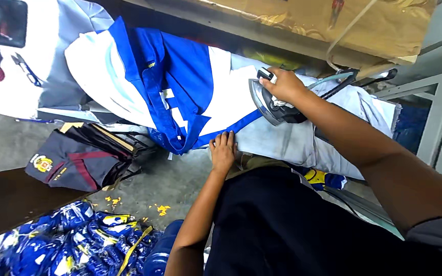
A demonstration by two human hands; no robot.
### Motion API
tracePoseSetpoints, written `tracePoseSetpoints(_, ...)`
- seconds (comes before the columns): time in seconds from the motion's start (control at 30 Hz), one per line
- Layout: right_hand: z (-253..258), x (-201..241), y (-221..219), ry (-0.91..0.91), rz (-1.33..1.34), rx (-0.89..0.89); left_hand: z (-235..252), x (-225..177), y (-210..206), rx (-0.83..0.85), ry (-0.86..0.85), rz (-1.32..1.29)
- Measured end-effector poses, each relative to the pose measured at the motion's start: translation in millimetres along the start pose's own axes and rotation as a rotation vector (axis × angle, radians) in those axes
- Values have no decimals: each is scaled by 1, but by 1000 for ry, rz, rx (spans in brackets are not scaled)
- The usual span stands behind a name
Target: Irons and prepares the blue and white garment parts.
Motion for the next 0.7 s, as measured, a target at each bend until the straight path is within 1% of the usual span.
tracePoseSetpoints(0.07, 8, 10, 0, -13, 22, -24, 0, -3, -1, -16, 5, 51)
tracePoseSetpoints(0.17, 12, 13, -2, -10, 35, -24, -3, -6, -1, 18, 7, 85)
tracePoseSetpoints(0.3, -8, -3, -1, 22, 30, -10, -5, -5, 0, -5, -12, 96)
tracePoseSetpoints(0.43, -22, -25, 1, 36, 15, 1, -6, -7, -5, -8, 17, 72)
tracePoseSetpoints(0.5, -18, -20, 9, 46, 29, -17, -3, -6, -3, -33, 25, 64)
tracePoseSetpoints(0.6, -8, 0, 15, 84, 54, -65, -4, -6, -1, -36, 19, 57)
tracePoseSetpoints(0.7, 15, 18, 11, 120, 70, -84, -4, -7, 1, -24, 19, 58)
Point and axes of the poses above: each hand's wrist, its own z-axis towards the middle knuckle, its own y-axis out of the back of the hand, x = y × z, the point moved 6 cm from there along z, towards the middle knuckle, and after that the axes turned 12 degrees about z, right-handed, at the moved point
